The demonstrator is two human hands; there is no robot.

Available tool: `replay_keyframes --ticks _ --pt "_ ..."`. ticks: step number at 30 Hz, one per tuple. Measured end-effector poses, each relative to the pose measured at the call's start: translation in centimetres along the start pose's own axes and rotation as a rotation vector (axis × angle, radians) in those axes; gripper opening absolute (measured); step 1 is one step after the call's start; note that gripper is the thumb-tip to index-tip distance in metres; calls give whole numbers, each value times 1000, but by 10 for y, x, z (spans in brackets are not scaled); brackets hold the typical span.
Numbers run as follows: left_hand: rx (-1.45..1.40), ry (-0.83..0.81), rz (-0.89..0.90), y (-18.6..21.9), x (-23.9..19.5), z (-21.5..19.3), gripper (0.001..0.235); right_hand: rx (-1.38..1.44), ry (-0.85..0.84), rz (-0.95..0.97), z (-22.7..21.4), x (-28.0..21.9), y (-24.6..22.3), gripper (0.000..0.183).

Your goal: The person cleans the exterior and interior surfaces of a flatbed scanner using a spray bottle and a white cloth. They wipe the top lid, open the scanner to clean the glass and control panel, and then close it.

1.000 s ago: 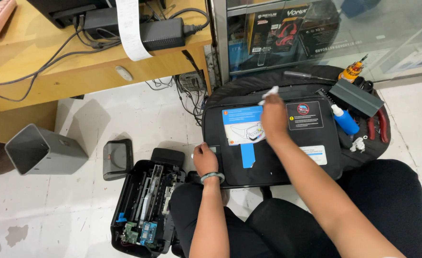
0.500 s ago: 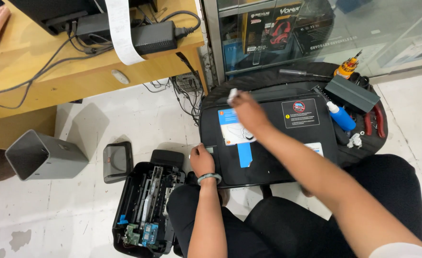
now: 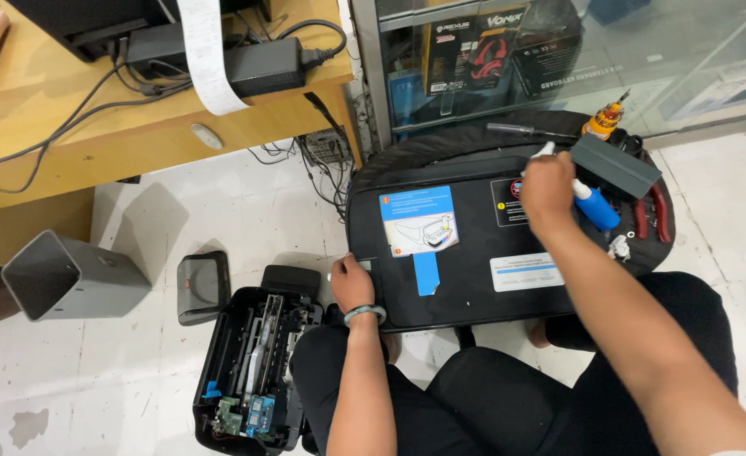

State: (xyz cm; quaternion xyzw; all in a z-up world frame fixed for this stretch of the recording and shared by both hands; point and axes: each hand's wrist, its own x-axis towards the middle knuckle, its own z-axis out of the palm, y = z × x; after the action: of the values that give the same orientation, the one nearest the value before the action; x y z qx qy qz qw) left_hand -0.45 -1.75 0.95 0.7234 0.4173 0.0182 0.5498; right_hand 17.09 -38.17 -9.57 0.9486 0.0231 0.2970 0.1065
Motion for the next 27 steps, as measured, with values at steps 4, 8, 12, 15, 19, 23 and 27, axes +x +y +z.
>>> replay_keyframes --ticks 4,8,12,15,19,23,27 --pt "17 18 -17 6 -8 0 44 170 -57 168 -16 8 -48 7" --pt "21 25 -14 7 -7 0 44 372 -32 145 -103 29 -78 10" --pt "2 11 -18 4 -4 0 43 502 -48 327 -124 44 -82 25" --pt "-35 0 -16 -7 9 4 43 405 -151 325 -65 29 -63 11" --pt "-45 -9 -19 -7 10 5 43 362 -132 266 -61 30 -76 8" --pt "-31 8 -21 -4 5 4 43 323 -190 212 -47 31 -134 10" --pt "-23 27 -11 -2 0 3 42 483 -143 -12 -75 40 -218 15"
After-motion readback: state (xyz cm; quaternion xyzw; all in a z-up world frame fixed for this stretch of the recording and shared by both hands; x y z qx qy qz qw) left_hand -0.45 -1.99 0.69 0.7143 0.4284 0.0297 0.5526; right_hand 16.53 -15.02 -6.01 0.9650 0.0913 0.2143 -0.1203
